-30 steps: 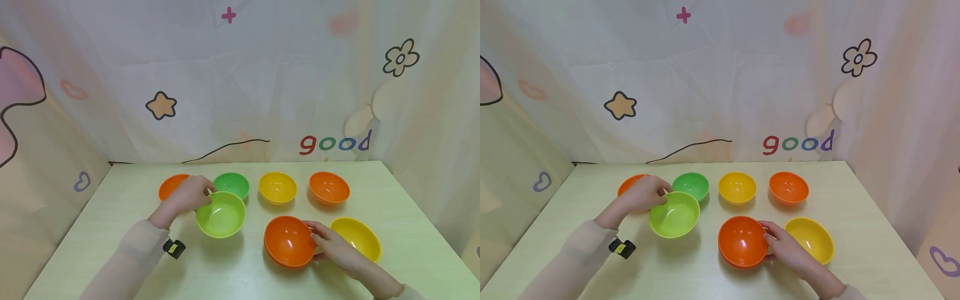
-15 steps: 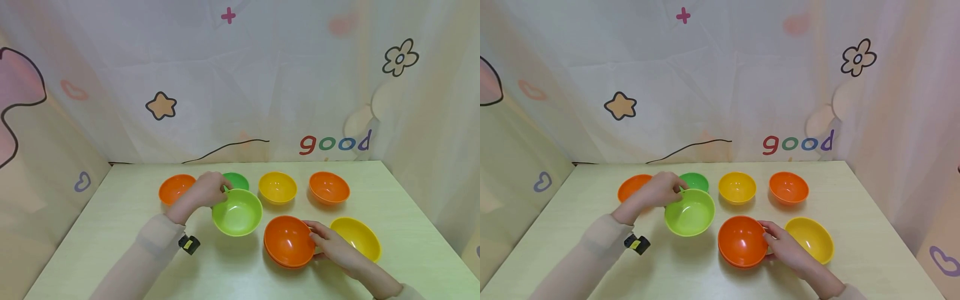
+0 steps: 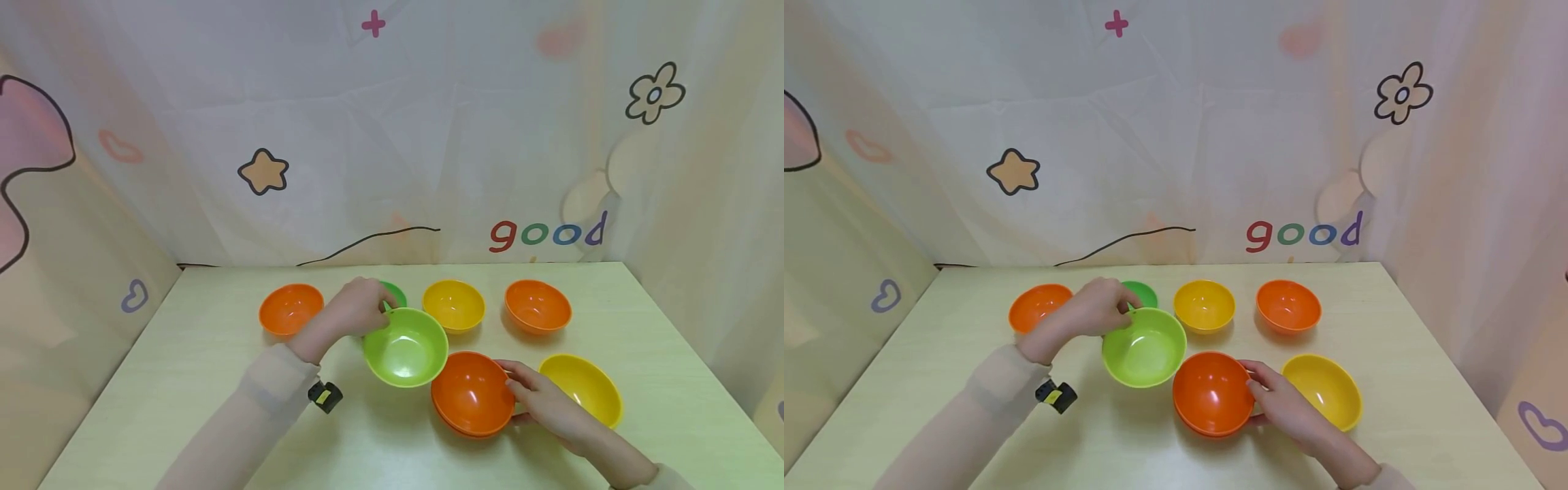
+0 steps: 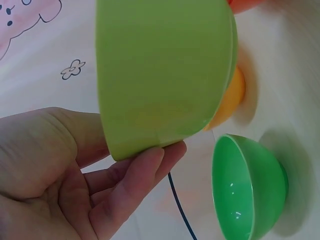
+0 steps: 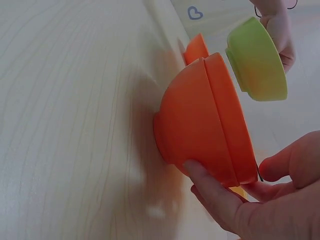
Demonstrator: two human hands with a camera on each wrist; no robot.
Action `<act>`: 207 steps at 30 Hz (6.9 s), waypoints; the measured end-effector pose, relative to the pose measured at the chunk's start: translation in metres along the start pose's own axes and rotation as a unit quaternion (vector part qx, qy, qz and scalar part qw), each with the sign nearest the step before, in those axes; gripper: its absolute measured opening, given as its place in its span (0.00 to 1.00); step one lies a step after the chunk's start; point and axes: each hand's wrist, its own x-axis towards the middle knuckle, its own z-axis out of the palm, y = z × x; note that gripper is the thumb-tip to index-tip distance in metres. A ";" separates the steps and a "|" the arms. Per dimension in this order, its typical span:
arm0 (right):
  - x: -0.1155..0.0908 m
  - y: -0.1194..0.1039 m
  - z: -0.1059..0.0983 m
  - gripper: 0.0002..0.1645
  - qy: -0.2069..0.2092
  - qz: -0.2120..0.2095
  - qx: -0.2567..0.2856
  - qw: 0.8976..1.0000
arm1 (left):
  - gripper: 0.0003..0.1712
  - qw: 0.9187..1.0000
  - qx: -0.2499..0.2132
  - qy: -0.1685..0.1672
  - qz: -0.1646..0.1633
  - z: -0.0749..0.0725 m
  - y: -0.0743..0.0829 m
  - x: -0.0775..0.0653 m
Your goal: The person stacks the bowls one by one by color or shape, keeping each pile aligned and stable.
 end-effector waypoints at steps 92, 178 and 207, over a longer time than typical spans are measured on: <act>-0.002 0.005 0.001 0.44 -0.005 -0.023 0.051 0.998 | 0.18 0.995 -0.070 -0.072 0.023 0.072 0.063 0.024; -0.001 0.007 0.002 0.31 0.004 -0.017 0.028 0.999 | 0.18 0.997 -0.016 -0.069 0.025 0.078 0.060 0.027; -0.001 0.007 0.003 0.31 0.011 -0.017 0.025 0.999 | 0.09 0.986 -0.161 -0.033 0.026 0.083 0.036 0.015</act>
